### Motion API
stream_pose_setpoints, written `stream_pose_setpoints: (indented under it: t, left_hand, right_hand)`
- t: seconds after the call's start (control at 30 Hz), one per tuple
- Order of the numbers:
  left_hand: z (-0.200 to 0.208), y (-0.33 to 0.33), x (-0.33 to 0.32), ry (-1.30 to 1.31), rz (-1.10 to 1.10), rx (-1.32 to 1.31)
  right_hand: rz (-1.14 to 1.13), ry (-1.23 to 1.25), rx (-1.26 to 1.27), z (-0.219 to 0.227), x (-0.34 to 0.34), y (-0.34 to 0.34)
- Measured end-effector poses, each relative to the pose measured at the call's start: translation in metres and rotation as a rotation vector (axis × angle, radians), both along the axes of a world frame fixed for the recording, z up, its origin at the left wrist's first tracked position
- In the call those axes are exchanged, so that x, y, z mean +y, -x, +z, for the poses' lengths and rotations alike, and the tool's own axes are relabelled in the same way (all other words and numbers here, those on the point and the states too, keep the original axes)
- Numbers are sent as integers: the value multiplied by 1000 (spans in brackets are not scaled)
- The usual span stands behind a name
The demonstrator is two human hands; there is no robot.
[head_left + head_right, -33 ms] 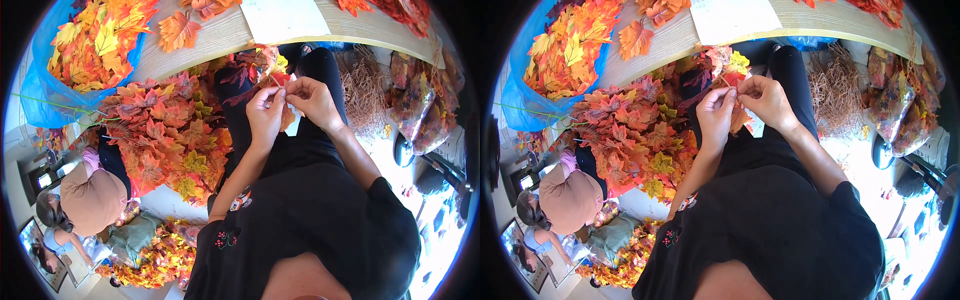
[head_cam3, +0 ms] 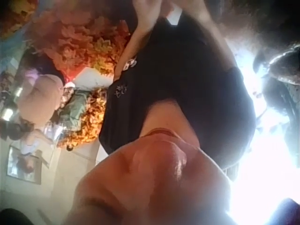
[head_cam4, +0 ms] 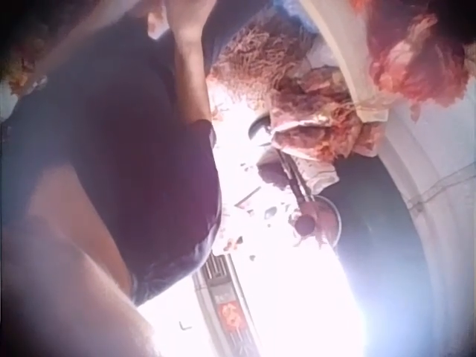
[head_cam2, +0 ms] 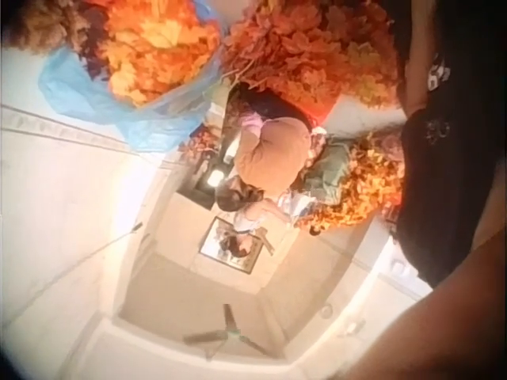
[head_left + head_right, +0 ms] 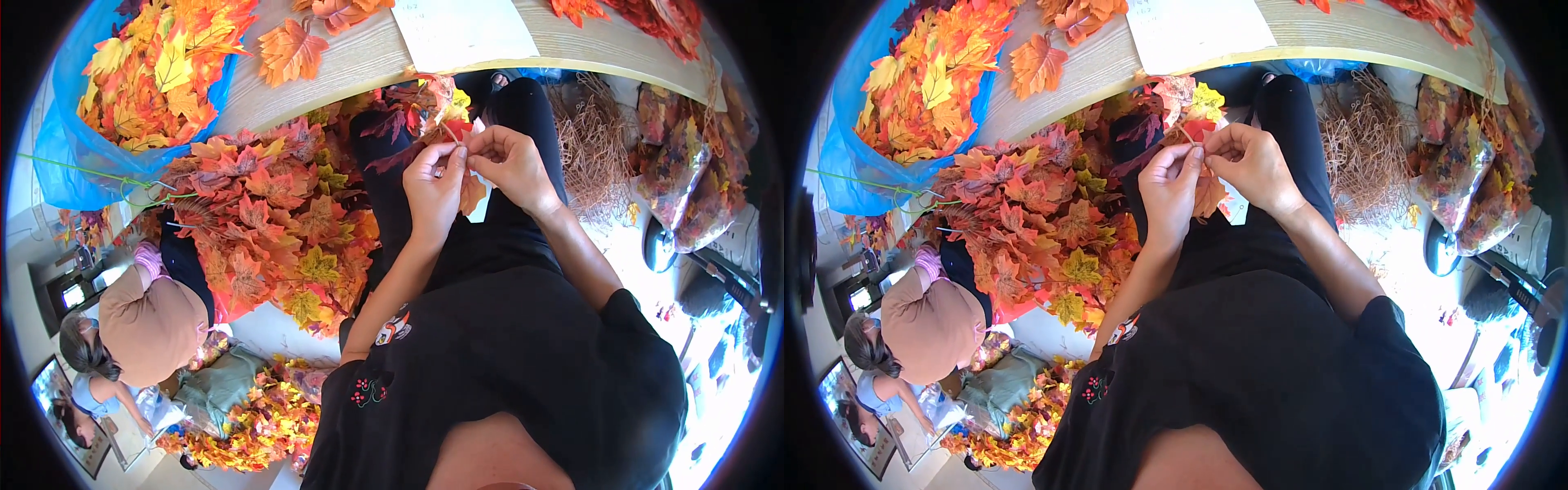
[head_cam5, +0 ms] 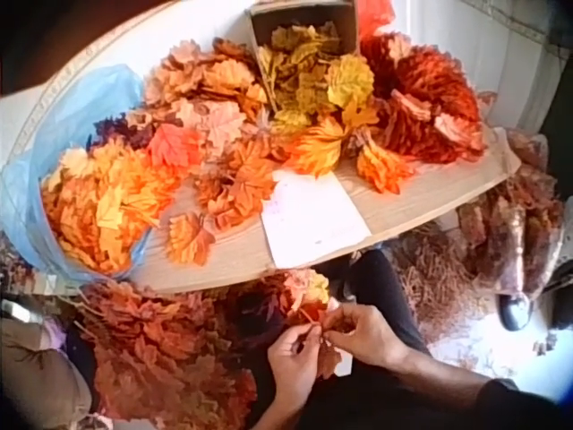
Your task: The person assembles artificial autumn maple leaf branches by hand, attaching individual artificial leaves to plastic stems to create finished branches.
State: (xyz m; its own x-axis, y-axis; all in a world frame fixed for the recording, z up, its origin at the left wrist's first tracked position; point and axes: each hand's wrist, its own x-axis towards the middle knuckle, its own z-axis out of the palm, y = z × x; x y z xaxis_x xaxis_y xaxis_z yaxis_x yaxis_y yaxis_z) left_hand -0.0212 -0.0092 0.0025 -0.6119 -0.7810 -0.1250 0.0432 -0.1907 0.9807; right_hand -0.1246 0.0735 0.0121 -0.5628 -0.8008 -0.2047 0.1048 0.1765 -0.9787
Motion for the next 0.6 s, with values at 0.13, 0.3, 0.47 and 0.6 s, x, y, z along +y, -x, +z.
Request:
stream_pose_setpoints:
  t: [0.13, 0.3, 0.47, 0.6]
  left_hand:
    - [-3, -1, 2, -46, -39, -32]
    - [3, -4, -3, -317, -127, -38]
    - [-2, -13, -13, -452, -411, -12]
    - [3, -18, -17, -501, -501, -87]
  right_hand:
    - [-42, 23, -47, -8, -1, -1]
    - [-2, -64, 110, 13, -1, 7]
    - [8, -131, 578, 10, -6, 31]
    - [6, -115, 638, 19, -10, 38]
